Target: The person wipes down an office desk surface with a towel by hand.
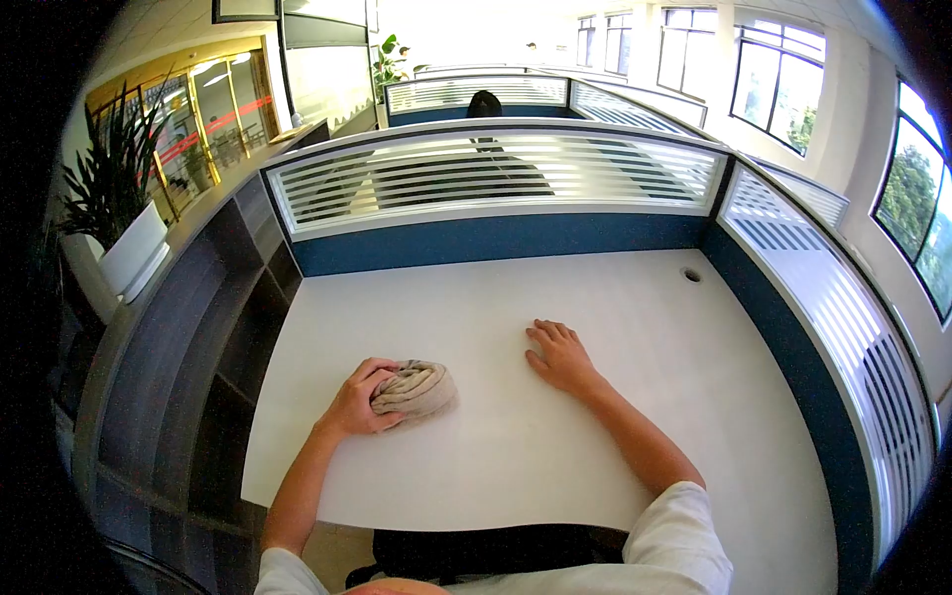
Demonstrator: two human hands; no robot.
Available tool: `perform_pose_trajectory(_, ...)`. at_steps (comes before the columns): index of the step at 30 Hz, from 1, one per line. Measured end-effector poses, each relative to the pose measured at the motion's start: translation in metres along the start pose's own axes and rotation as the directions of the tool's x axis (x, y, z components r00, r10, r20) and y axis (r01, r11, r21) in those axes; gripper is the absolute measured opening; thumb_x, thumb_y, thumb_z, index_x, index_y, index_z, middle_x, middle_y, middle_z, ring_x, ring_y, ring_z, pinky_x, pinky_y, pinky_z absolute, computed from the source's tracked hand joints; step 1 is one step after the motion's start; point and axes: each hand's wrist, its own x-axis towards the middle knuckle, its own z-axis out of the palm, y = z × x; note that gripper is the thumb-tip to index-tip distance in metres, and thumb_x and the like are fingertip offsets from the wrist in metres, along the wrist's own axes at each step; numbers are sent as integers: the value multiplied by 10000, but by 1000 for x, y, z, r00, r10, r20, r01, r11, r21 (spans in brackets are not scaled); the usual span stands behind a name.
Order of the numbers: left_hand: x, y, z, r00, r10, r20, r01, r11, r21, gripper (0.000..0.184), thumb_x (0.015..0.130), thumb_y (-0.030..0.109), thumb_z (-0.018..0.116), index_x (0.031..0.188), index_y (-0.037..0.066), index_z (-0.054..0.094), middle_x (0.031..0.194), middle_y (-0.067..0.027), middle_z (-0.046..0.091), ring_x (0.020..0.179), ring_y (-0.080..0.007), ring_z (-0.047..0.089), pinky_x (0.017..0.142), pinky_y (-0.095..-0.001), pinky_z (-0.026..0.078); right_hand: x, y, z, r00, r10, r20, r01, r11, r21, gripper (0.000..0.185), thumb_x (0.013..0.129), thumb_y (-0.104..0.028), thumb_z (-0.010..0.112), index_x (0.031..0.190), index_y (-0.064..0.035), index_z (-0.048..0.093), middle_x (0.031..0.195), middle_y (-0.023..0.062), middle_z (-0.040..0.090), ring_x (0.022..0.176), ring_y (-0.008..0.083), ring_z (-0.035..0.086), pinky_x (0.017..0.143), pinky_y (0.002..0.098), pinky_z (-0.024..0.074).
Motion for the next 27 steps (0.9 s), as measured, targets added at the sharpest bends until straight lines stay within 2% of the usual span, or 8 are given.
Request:
perform_pose_trajectory(7,0,0,1,1000,17,-21,-17,1000,-1,572,704,248,970,1145,-4,706,1379,-143,649,1255,-335,662,1054,-440,575,1,0,-1,1000,14,13,-14,1000,0,507,1084,-331,594,1535,-99,581,1675,150,483,1570,335,397,1299,504,323)
perform_pose_trajectory(27,0,1,0,999,24,-23,-22,997,68,562,693,276,947,1131,28,697,1353,-113,667,1206,-330,683,991,-438,597,-1,4,4,999,-26,-45,27,999,22,497,1076,-326,616,1506,-77,604,1643,165,514,1542,357,429,1279,510,345)
